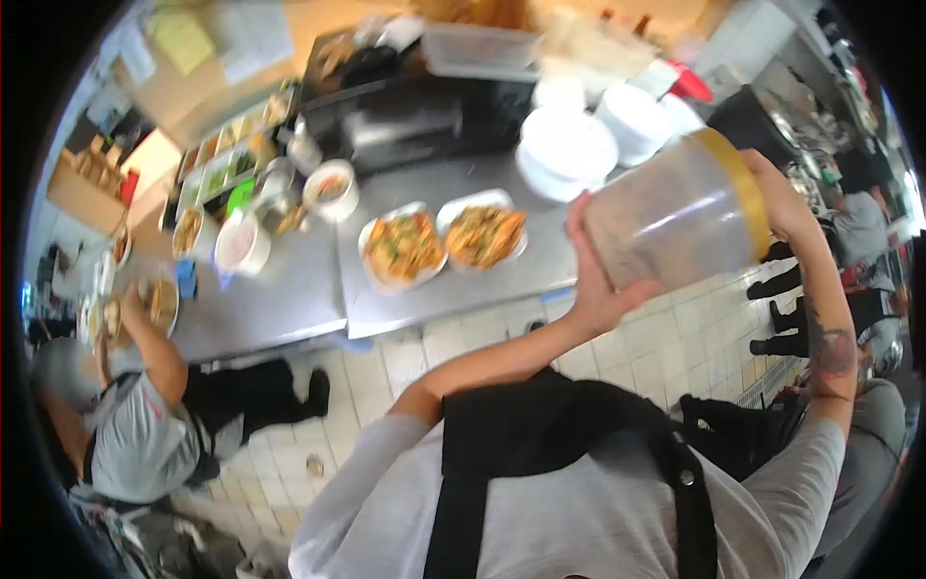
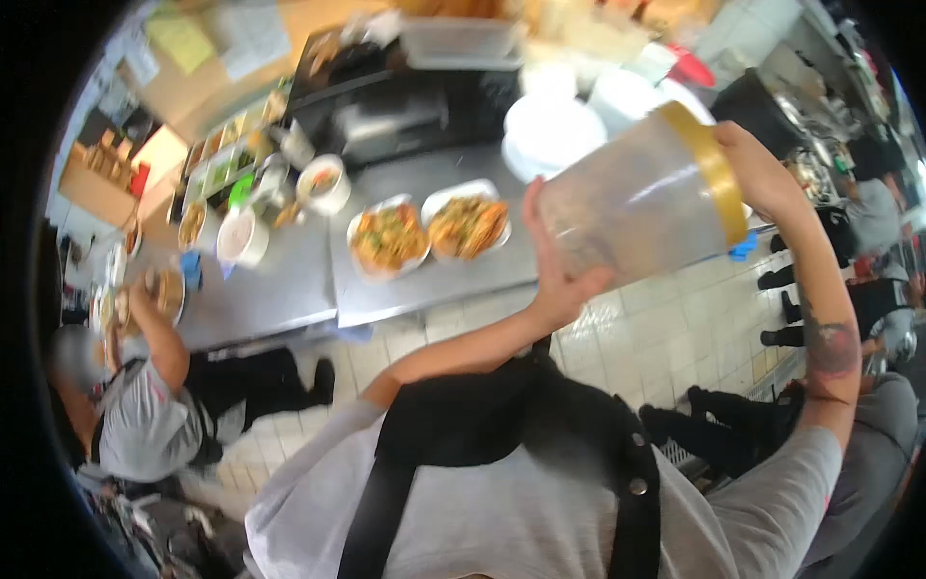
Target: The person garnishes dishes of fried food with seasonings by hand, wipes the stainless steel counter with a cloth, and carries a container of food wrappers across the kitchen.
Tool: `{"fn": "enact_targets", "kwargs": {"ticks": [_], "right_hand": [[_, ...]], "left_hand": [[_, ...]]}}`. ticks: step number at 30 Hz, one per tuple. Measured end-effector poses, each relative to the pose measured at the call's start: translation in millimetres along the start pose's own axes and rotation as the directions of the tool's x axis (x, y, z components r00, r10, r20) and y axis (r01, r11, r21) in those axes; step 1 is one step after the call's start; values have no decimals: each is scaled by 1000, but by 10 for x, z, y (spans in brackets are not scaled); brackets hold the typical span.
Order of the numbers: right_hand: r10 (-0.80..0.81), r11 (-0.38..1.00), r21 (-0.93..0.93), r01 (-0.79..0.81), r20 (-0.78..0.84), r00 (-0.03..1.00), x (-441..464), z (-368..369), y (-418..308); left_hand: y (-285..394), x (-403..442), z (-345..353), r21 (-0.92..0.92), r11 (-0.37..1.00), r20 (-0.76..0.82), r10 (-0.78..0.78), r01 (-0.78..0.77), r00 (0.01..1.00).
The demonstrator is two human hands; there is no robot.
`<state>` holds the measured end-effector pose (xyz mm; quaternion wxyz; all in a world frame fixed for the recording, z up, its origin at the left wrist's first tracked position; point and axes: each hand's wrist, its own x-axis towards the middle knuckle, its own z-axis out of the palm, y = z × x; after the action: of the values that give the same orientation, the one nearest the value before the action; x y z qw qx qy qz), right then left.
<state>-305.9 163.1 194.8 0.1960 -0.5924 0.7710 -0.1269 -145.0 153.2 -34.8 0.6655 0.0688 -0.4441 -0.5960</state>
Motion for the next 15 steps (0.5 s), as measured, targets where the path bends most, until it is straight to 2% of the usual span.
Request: {"fn": "enact_targets", "kwargs": {"ticks": [1, 2, 3, 4, 5, 6, 7, 8, 9, 10, 11, 12, 14, 15], "right_hand": [[58, 996, 63, -60, 39, 998, 53, -203, -58], [3, 973, 232, 12, -64, 998, 59, -403, 2], [-53, 918, 379, 113, -165, 985, 65, -604, 62], [-186, 748, 524, 408, -424, 886, 90, -601, 331], [-239, 694, 446, 566, -598, 765, 156, -687, 648], [-318, 513, 402, 759, -732, 603, 223, -641, 890], [-211, 515, 422, 746, -781, 588, 253, -562, 1069], [-265, 436, 415, 798, -788, 555, 421, -406, 1197], [-203, 383, 570, 727, -716, 668, 553, -252, 1247], [-159, 166, 746, 645, -626, 764, 624, -192, 1159], [-176, 80, 773, 629, -610, 773, 705, -193, 1105], [-208, 71, 696, 714, -690, 693, 943, -129, 1184], [-146, 59, 526, 848, -836, 529, 1287, -287, 1272], [-112, 34, 497, 867, -860, 497, 1377, -451, 1309]], "left_hand": [[-97, 146, 77, 86, 996, 18, -36, 34, 999], [-197, 295, 154, 172, 983, 36, -72, 65, 997], [-194, 486, 272, -91, 975, 45, -200, 203, 979], [-191, 679, 394, -379, 868, 53, -326, 321, 944], [-184, 872, 519, -610, 693, 60, -444, 385, 894], [-223, 1036, 687, -663, 672, 78, -378, 331, 922], [-235, 1174, 864, -714, 642, 80, -321, 279, 944], [-284, 1371, 1063, -699, 661, 97, -291, 273, 952], [-354, 1505, 1241, -678, 685, 96, -276, 266, 956], [-423, 1603, 1375, -659, 707, 79, -273, 255, 959], [-585, 1729, 1503, -625, 739, 128, -222, 252, 967], [-710, 1833, 1657, -577, 773, 170, -201, 262, 965], [-877, 2044, 1910, -471, 840, 241, -171, 270, 955], [-841, 2190, 2078, -423, 864, 269, -169, 274, 948]]}}
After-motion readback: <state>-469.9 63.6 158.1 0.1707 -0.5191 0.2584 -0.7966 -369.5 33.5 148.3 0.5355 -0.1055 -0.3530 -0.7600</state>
